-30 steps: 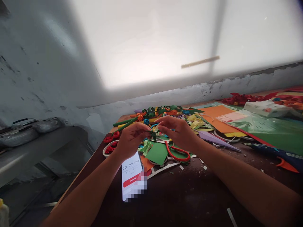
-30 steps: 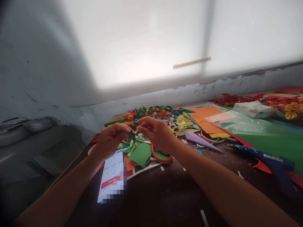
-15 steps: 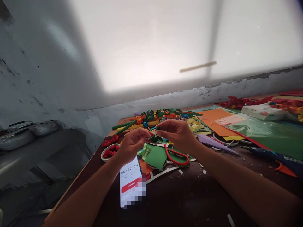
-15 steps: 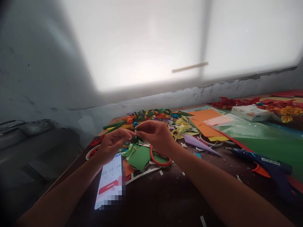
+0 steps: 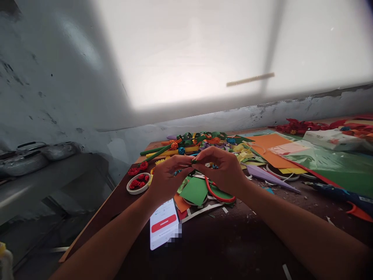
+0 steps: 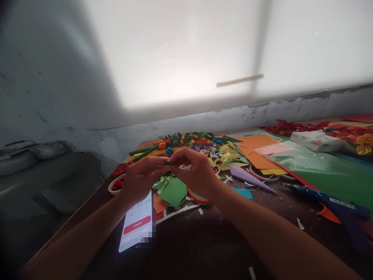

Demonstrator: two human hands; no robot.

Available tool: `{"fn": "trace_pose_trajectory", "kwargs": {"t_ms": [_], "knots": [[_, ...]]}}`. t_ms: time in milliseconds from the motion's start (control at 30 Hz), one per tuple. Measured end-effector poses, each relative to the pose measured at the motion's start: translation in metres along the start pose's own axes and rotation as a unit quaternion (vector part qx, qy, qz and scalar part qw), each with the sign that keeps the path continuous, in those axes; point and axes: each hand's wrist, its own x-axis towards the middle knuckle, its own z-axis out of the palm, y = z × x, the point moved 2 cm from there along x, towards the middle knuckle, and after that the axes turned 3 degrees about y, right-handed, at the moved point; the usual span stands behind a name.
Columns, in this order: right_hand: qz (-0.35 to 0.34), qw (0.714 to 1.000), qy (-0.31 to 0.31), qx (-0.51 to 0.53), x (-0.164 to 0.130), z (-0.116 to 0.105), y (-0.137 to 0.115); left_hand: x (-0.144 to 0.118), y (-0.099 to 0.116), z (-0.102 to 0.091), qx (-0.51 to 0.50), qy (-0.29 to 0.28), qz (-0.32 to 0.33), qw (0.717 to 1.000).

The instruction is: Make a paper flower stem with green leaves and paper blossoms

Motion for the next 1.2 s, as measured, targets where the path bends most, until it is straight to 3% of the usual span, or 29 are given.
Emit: {"fn": "trace_pose_trajectory", "kwargs": {"t_ms": [233,467,667,867,1200], "knots": [[-0.095,0.99,-0.035,-0.101,0.0,-0.001,-0.008,0.001,0.001,0.002,0.022,0.005,0.006,1.0],[-0.152,0.979,-0.047,-0.126,0.003,-0.007,-0.01,-0.001,0.004,0.004,0.014,0.015,0.032,0.999],[-0.152,0.976,-0.058,-0.144,0.002,-0.007,-0.014,-0.002,0.004,0.004,-0.012,0.017,0.031,0.999],[-0.128,0.981,-0.051,-0.134,0.003,-0.004,-0.011,-0.005,0.001,0.0,0.029,0.078,0.038,0.996],[-0.14,0.981,-0.045,-0.127,0.003,-0.004,-0.009,-0.006,0.003,0.0,0.054,0.06,0.077,0.994]]}}
